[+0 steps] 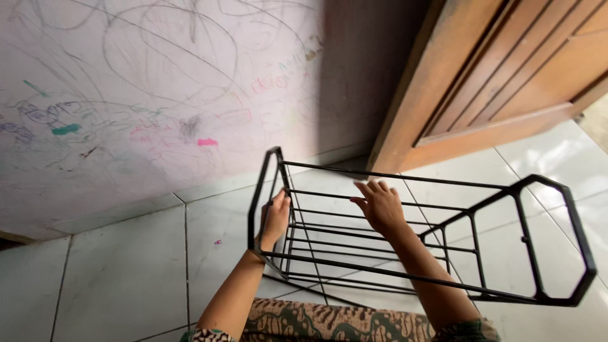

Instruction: The person assembles a black metal shoe rack by inserting horizontal rods into the frame while sitting on the floor. After completing the assembly, the person moves the rack to an entryway and places several pairs of shoes onto the shelves.

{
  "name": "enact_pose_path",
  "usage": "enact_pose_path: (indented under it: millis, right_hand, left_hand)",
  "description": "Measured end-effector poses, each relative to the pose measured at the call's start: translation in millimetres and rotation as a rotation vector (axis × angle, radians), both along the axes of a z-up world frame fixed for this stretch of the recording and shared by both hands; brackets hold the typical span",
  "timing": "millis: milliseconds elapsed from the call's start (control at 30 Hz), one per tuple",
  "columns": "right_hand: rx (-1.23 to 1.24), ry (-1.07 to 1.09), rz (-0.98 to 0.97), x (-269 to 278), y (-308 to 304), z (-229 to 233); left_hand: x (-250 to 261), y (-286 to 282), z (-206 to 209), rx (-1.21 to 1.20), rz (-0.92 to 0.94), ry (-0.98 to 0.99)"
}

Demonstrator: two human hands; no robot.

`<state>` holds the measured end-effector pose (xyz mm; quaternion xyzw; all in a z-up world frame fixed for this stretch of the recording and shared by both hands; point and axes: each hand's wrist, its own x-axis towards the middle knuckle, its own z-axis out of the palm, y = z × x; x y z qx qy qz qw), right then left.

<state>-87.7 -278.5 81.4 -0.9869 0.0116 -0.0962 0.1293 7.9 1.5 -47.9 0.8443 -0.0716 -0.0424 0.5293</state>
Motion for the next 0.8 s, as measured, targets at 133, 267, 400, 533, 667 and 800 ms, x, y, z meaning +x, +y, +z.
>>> enact_pose_path:
  millis: [133,267,400,533,667,800]
  right_hand:
    - [0.015,-0.429,0.137,-87.2,-4.1,-15.8]
    - [0.244,-0.457,0.120,-228.5,-20.5,-65.2]
    - [0.530,-0.815,-0.519,-312.9,-57.7,-122.0]
    - [0.834,-0.724,-0.716,-304.4,-170.1,-117.4]
    - [1.147,-0.425,-0.562,-218.0,-230.9,-96.2]
    - [1.077,-0.093,-0.461,-144.5,-225.5,-82.9]
  left_hand:
    - [-24.6,36.4,15.1,-0.473,0.048,0.006]
    - [-118.7,61.9,29.7,-0.446,0.459,-0.281]
    - [-187.0,24.5,44.6,-0.372,0.179,-0.656]
    - [-182.1,-56.4,70.6,-0.219,-0.342,-0.607]
    - [-142.6,-154.7,98.2,0.057,-0.541,-0.723]
    - [-111.3,-262.9,113.6,0.229,-0.640,-0.679]
